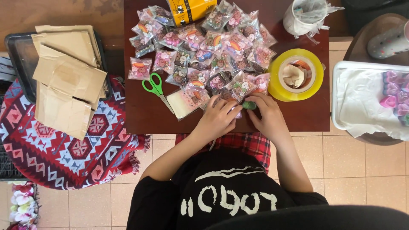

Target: The person sits at a table covered with small clear plastic bags filled with trinkets and seals each bag by folding the top and pressing it against a large roll of yellow tape, setting finished bags back on the table. They occasionally reposition bags, handle a pair of scissors, and place a finished bag into a white tray at the end.

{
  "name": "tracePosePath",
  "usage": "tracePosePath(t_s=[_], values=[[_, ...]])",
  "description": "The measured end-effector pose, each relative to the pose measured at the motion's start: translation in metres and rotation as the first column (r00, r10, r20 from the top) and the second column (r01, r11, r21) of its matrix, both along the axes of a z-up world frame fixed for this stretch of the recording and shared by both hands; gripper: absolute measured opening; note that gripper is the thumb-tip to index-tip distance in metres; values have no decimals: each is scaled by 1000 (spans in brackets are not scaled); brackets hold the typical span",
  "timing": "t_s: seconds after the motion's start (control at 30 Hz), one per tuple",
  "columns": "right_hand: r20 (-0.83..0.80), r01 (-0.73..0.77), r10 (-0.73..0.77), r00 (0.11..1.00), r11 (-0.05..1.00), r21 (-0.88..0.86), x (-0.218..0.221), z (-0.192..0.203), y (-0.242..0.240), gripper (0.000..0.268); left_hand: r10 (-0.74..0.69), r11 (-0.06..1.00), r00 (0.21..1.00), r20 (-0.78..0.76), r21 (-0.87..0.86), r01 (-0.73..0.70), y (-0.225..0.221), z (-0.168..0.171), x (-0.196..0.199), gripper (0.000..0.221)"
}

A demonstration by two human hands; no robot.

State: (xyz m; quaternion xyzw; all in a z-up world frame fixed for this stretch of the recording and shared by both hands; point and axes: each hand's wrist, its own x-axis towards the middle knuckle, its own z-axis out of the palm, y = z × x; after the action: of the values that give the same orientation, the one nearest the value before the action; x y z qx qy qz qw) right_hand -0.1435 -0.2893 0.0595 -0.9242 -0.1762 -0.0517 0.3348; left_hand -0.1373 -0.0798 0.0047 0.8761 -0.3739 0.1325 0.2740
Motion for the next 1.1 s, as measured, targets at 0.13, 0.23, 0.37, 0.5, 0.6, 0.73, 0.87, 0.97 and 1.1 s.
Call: tracePosePath(t_s=[0.13, 0.23, 0.37, 0.5, 0.6, 0.73, 0.87, 0.97, 1.1], values=[[-2, 41, -41, 999, 997, 62, -4, 3, -5, 39, -33, 999, 999, 1, -18, 33, -8, 2, -7, 43], [-37, 58, -55, 998, 995, 84, -8, 12, -11, 38, -75, 997, 996, -48, -17, 75, -15, 3, -9, 39], [-75, 87, -85, 994, 996, 26, -15, 14, -21, 39, -80, 997, 997, -20, 20, 80, -25, 2, -6, 46], [-14, 90, -89, 996, 995, 43, -19, 9, -33, 36, -106, 993, 994, -39, 51, 108, -38, -2, -3, 52], [-16, 101, -100, 995, 990, 100, -23, 15, -44, 41, -104, 993, 994, -30, 46, 105, -46, 2, -1, 55], [-140, 207, -175, 975, 944, 259, -35, 4, -97, 38, -95, 990, 995, -10, 104, 95, -54, 28, -3, 57], [45, 376, -396, 917, 896, 236, -47, -12, -165, 33, -276, 960, 954, -122, 20, 280, -74, 64, 10, 51], [108, 580, -594, 797, 803, 139, -55, -26, -219, 32, -389, 918, 921, -23, 70, 390, -119, 75, 33, 46], [169, 791, -777, 606, 610, -31, -52, -44, -280, 44, -542, 826, 840, -13, 177, 536, -222, 64, 79, 47]])
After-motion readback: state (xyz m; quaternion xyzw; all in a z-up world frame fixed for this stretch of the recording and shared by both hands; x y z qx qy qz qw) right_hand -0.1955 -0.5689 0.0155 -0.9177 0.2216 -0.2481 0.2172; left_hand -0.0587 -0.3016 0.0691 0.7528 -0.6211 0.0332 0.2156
